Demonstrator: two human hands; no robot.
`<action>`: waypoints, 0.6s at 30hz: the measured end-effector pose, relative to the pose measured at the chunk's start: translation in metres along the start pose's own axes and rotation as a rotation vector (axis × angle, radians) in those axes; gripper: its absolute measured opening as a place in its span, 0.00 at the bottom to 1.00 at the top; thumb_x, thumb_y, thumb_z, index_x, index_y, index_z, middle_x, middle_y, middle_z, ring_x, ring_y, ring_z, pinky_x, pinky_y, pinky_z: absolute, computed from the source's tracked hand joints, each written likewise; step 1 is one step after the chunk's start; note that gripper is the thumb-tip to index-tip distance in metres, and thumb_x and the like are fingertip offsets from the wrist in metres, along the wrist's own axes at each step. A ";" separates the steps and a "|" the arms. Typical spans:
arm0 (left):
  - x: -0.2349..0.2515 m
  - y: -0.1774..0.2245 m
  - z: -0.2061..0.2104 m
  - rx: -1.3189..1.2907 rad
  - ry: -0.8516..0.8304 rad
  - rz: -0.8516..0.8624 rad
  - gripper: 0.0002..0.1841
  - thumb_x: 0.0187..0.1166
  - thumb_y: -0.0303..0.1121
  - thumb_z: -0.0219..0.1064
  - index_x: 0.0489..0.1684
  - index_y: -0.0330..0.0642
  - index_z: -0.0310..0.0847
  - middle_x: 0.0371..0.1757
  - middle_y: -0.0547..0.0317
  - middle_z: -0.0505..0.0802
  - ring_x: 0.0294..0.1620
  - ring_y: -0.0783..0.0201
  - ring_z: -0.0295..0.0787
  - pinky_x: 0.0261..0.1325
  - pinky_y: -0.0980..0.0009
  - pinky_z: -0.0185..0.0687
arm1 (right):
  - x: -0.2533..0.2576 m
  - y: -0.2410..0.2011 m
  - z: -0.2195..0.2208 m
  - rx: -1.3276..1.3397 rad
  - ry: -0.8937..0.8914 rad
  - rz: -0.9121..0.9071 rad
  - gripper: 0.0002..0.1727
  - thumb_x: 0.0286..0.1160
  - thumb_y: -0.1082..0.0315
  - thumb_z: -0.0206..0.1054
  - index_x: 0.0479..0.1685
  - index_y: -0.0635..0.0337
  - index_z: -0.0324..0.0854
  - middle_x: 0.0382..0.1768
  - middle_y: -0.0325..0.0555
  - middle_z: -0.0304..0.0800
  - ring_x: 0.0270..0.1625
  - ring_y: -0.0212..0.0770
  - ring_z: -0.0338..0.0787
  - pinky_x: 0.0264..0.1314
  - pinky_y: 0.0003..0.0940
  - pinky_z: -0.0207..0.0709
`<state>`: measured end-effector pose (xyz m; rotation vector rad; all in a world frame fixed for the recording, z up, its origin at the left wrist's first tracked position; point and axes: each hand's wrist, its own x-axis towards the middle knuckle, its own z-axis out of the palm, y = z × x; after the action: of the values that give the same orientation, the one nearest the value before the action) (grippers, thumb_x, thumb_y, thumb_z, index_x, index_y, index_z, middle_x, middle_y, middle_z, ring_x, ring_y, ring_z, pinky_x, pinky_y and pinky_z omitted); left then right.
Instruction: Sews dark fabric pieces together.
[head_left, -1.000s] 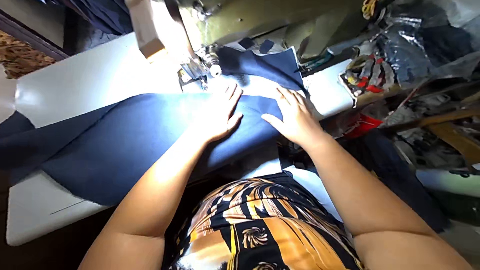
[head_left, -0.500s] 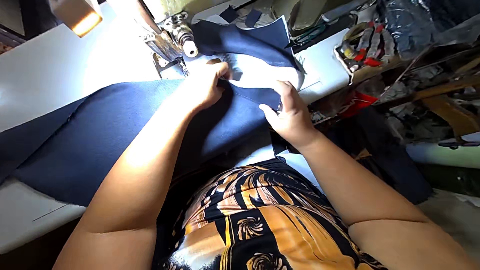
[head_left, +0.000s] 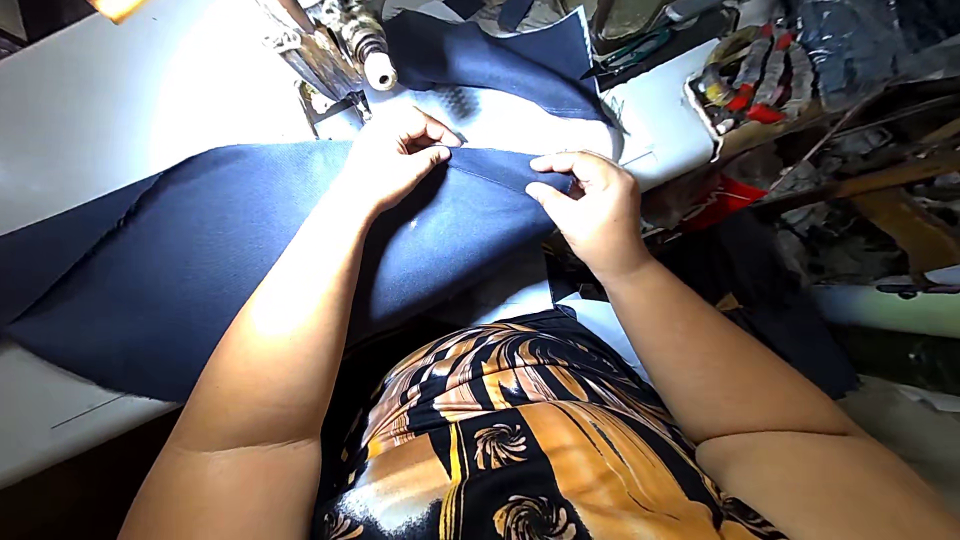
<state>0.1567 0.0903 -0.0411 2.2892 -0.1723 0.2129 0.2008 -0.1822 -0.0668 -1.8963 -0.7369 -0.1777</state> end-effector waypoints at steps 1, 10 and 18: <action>0.000 -0.002 -0.002 0.020 -0.010 0.024 0.08 0.80 0.34 0.70 0.46 0.43 0.93 0.55 0.59 0.91 0.55 0.77 0.86 0.64 0.78 0.79 | -0.001 0.000 0.000 -0.010 -0.005 -0.015 0.11 0.69 0.71 0.76 0.49 0.63 0.92 0.50 0.49 0.96 0.53 0.34 0.93 0.57 0.26 0.85; -0.002 -0.014 -0.002 -0.067 0.013 0.106 0.07 0.80 0.32 0.70 0.43 0.39 0.91 0.54 0.57 0.90 0.53 0.77 0.87 0.59 0.79 0.82 | -0.002 -0.001 -0.002 -0.111 -0.018 -0.057 0.13 0.70 0.70 0.74 0.52 0.64 0.93 0.46 0.53 0.96 0.51 0.39 0.93 0.59 0.29 0.83; -0.004 -0.004 -0.002 0.007 -0.008 0.016 0.09 0.72 0.39 0.78 0.41 0.45 0.95 0.55 0.59 0.89 0.48 0.79 0.85 0.54 0.82 0.81 | -0.001 -0.001 -0.004 -0.143 -0.051 -0.112 0.08 0.75 0.70 0.71 0.42 0.66 0.93 0.39 0.52 0.92 0.44 0.42 0.90 0.50 0.31 0.83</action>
<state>0.1538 0.0948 -0.0439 2.2967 -0.1938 0.2125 0.2003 -0.1861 -0.0644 -2.0020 -0.8858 -0.2585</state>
